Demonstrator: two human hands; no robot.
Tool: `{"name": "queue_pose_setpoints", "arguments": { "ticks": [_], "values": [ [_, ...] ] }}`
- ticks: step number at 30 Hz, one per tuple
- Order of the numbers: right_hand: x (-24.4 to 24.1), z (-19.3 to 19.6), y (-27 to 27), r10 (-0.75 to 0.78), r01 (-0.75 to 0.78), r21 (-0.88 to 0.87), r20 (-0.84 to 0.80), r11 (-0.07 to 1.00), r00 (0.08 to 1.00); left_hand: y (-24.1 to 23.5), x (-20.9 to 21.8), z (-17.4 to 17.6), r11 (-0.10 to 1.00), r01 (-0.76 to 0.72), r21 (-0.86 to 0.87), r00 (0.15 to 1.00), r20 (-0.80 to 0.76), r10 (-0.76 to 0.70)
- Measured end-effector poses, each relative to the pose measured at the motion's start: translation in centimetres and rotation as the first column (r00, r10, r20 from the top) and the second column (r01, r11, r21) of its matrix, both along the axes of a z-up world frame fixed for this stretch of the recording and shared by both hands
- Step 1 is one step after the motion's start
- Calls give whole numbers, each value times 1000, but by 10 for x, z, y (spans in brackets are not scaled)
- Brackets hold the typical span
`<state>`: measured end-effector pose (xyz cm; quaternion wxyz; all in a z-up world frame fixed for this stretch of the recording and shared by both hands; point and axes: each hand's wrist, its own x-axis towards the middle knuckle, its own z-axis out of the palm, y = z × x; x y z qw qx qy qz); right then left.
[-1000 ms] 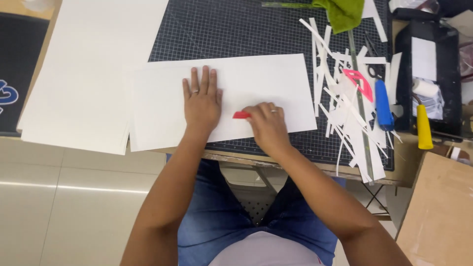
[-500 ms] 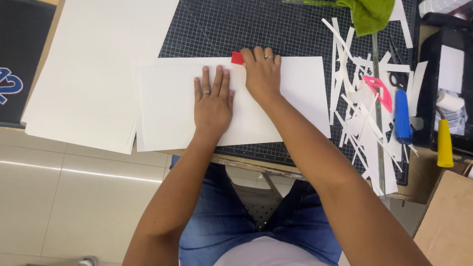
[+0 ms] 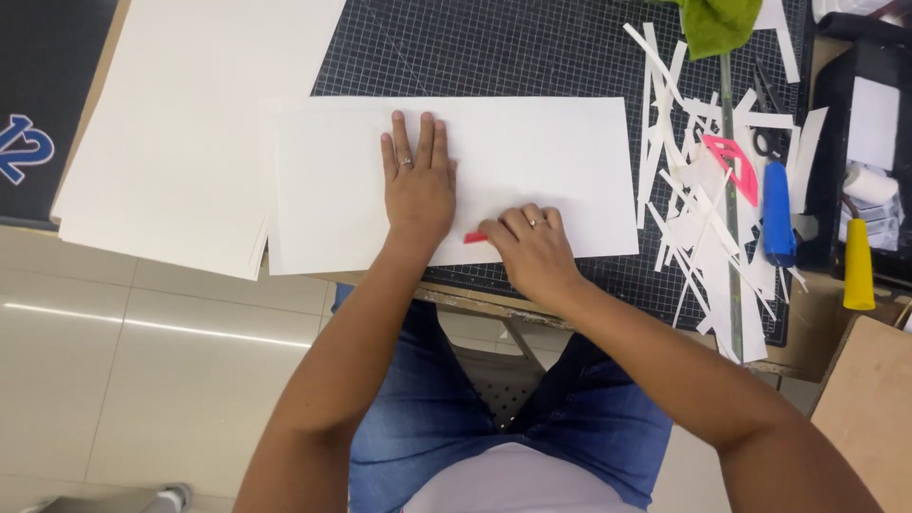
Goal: Assembling a cardboard and paper structure by gluing components and trimming edges with a utility knife.
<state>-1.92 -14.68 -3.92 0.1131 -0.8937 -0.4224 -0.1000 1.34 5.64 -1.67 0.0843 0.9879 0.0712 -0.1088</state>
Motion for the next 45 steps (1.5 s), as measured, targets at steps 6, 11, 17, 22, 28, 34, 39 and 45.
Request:
{"name": "queue_pose_setpoints", "arguments": {
  "ticks": [6, 11, 17, 22, 28, 34, 39, 45],
  "values": [
    [136, -27, 30, -227, 229, 11, 179, 973, 957, 0, -1, 7, 1000, -7, -25, 1000, -20, 7],
    [124, -13, 30, -247, 244, 37, 188, 969, 951, 2, -6, -10, 998, 52, -22, 978, 206, -46],
    [19, 0, -33, -118, 117, -48, -2, 992, 993, -12, 3, 4, 1000, 3, 10, 1000, 10, -3],
    [70, -8, -28, -132, 133, -48, 22, 990, 991, -16, 2, 3, 999, -16, -40, 1000, 17, 16],
    [166, -30, -14, -303, 292, 79, 250, 953, 920, -17, 0, 8, 999, -2, -48, 999, 34, 4],
    [56, -12, -66, -211, 219, -21, 188, 976, 959, -17, -1, 12, 997, 22, -68, 1000, 17, -21],
    [32, 4, -85, -179, 178, -61, -4, 982, 984, -17, 3, 4, 999, 12, -48, 1000, 15, -12],
    [154, -6, -54, -346, 349, -42, 62, 936, 936, -9, 4, -42, 992, 107, -69, 934, 350, -76]
  ]
}}
